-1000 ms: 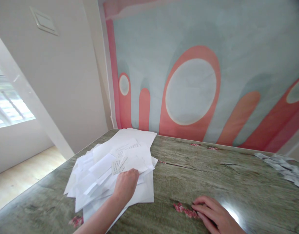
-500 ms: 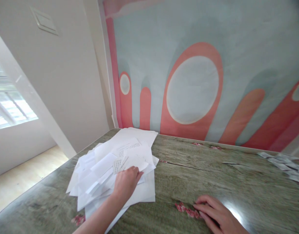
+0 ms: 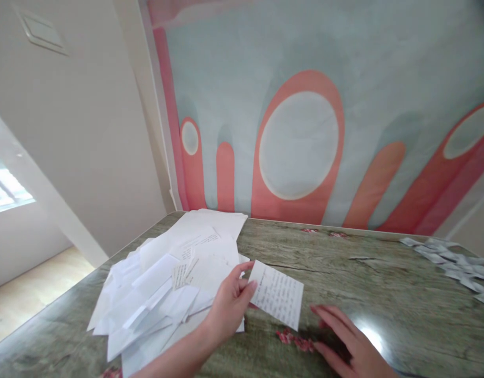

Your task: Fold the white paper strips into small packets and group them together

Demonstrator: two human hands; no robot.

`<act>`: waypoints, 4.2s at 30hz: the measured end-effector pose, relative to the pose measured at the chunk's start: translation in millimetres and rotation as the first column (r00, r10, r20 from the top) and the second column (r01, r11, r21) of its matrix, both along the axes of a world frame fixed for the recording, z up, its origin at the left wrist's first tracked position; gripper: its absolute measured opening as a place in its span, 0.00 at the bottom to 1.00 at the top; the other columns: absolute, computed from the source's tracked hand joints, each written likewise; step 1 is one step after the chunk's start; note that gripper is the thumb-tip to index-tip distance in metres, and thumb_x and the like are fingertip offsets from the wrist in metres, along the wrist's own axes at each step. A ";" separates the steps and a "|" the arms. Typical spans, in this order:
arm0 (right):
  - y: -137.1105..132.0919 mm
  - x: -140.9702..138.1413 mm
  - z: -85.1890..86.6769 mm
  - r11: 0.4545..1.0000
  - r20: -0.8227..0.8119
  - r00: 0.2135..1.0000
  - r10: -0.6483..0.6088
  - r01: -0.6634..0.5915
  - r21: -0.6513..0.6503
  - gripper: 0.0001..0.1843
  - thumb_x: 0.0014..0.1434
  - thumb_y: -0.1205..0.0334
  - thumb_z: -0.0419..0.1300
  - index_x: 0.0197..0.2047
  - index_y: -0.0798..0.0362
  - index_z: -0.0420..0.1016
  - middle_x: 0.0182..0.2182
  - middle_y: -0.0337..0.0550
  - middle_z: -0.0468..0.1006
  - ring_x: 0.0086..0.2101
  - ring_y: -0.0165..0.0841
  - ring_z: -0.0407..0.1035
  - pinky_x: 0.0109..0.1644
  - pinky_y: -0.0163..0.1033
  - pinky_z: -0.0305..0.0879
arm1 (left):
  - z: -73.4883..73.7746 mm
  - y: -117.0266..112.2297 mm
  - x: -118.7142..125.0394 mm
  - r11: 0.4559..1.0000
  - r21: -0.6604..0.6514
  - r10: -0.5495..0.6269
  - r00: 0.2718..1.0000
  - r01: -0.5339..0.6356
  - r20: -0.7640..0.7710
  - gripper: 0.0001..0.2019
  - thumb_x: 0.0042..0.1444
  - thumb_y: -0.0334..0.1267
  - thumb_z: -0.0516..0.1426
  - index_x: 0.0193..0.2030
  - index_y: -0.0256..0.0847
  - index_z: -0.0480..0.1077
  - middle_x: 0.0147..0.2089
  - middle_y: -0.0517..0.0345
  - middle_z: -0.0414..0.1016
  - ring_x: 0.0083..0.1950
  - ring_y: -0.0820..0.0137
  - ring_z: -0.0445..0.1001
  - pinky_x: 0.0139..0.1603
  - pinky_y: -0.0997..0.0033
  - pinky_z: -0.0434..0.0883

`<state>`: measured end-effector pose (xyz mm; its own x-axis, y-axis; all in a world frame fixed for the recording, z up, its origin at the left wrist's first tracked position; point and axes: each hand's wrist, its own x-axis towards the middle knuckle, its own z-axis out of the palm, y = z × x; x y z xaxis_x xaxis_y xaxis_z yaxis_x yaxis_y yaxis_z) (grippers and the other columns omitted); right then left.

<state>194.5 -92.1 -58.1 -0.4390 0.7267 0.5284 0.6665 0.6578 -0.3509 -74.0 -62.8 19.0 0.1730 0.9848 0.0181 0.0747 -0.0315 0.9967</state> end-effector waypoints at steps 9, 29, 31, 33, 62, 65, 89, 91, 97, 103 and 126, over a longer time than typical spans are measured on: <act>-1.2 4.2 14.4 0.967 0.050 0.999 0.010 -0.022 0.254 0.23 0.52 0.60 0.63 0.52 0.47 0.68 0.45 0.48 0.74 0.43 0.40 0.69 0.44 0.45 0.67 | -40.3 3.2 58.1 0.976 -0.165 -0.107 0.976 0.139 0.192 0.28 0.57 0.36 0.52 0.63 0.38 0.47 0.25 0.64 0.68 0.28 0.72 0.71 0.33 0.70 0.72; 2.8 1.3 20.6 0.980 -0.063 0.998 0.022 -0.034 -0.196 0.11 0.62 0.63 0.51 0.37 0.49 0.75 0.31 0.42 0.77 0.34 0.33 0.71 0.38 0.38 0.68 | -32.4 1.1 42.4 0.858 0.309 -0.104 0.728 0.410 -0.678 0.03 0.54 0.33 0.58 0.31 0.43 0.73 0.37 0.59 0.73 0.43 0.66 0.68 0.49 0.64 0.61; 2.2 0.6 22.9 0.973 -0.103 0.995 0.007 -0.031 -0.228 0.11 0.63 0.61 0.51 0.36 0.49 0.75 0.31 0.42 0.76 0.33 0.33 0.71 0.38 0.37 0.68 | -30.4 1.1 43.1 0.857 0.287 -0.118 0.704 0.428 -0.700 0.08 0.57 0.35 0.54 0.29 0.42 0.72 0.34 0.59 0.74 0.41 0.67 0.69 0.47 0.65 0.61; 2.9 0.6 24.4 0.963 -0.143 0.990 -0.012 -0.027 -0.269 0.12 0.63 0.60 0.50 0.37 0.50 0.75 0.32 0.42 0.76 0.34 0.32 0.70 0.38 0.36 0.68 | -28.0 0.9 43.6 0.858 0.276 -0.115 0.687 0.433 -0.717 0.11 0.60 0.36 0.51 0.29 0.42 0.72 0.33 0.58 0.74 0.39 0.68 0.69 0.46 0.66 0.61; 26.1 4.8 11.9 0.922 -0.158 0.977 -0.144 0.074 -0.380 0.10 0.61 0.60 0.51 0.32 0.52 0.71 0.31 0.42 0.73 0.32 0.33 0.69 0.38 0.38 0.66 | -47.1 -22.5 54.5 0.631 0.191 -0.131 0.346 0.752 -0.929 0.35 0.58 0.56 0.46 0.66 0.35 0.47 0.68 0.48 0.45 0.68 0.58 0.42 0.66 0.55 0.45; 25.7 5.6 10.0 0.924 -0.151 0.976 -0.155 0.089 -0.371 0.09 0.61 0.61 0.51 0.33 0.52 0.70 0.32 0.42 0.72 0.31 0.32 0.68 0.35 0.37 0.66 | -46.2 -19.6 53.4 0.641 0.169 -0.148 0.337 0.749 -0.930 0.34 0.59 0.57 0.44 0.65 0.35 0.51 0.67 0.46 0.48 0.67 0.56 0.47 0.65 0.53 0.47; 17.4 11.3 8.1 0.908 -0.085 0.984 -0.156 0.109 -0.405 0.09 0.63 0.61 0.49 0.43 0.50 0.68 0.43 0.46 0.67 0.36 0.32 0.68 0.40 0.40 0.68 | -53.7 -14.7 50.5 0.606 0.122 -0.134 0.252 0.786 -0.958 0.34 0.61 0.58 0.38 0.66 0.37 0.45 0.68 0.50 0.43 0.68 0.58 0.43 0.66 0.55 0.48; 16.7 12.4 6.5 0.921 -0.056 0.987 -0.148 0.117 -0.371 0.09 0.61 0.60 0.52 0.44 0.50 0.68 0.44 0.46 0.67 0.39 0.34 0.67 0.43 0.42 0.68 | -53.6 -14.4 50.5 0.606 0.118 -0.135 0.248 0.787 -0.959 0.34 0.61 0.58 0.38 0.66 0.36 0.45 0.68 0.49 0.43 0.68 0.58 0.44 0.66 0.54 0.48; 15.4 15.1 5.4 0.949 0.003 0.991 -0.136 0.131 -0.288 0.13 0.56 0.58 0.59 0.45 0.48 0.69 0.45 0.46 0.68 0.47 0.39 0.65 0.50 0.46 0.65 | -54.1 -14.7 50.6 0.614 0.113 -0.151 0.257 0.781 -0.955 0.33 0.61 0.57 0.36 0.66 0.36 0.45 0.68 0.49 0.43 0.68 0.57 0.43 0.65 0.53 0.49; 15.1 15.3 5.3 0.943 0.015 0.992 -0.127 0.125 -0.307 0.12 0.56 0.59 0.59 0.45 0.48 0.69 0.45 0.45 0.68 0.47 0.38 0.64 0.50 0.46 0.65 | -52.3 -15.0 51.8 0.622 0.107 -0.167 0.265 0.776 -0.950 0.32 0.62 0.56 0.36 0.66 0.36 0.46 0.68 0.49 0.43 0.68 0.58 0.43 0.66 0.53 0.48; 12.8 13.5 8.2 0.946 0.020 0.991 -0.130 0.130 -0.298 0.12 0.57 0.60 0.58 0.45 0.49 0.67 0.44 0.46 0.68 0.46 0.39 0.64 0.49 0.47 0.66 | -56.2 -15.8 50.8 0.614 0.142 -0.121 0.271 0.776 -0.955 0.31 0.62 0.55 0.40 0.66 0.38 0.46 0.68 0.51 0.46 0.67 0.59 0.46 0.65 0.55 0.49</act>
<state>208.0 -79.3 -49.9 -0.3303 0.9017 0.2790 0.7391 0.4310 -0.5177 -23.2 -78.5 -37.1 0.8214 0.5700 -0.0202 0.5635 -0.8054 0.1837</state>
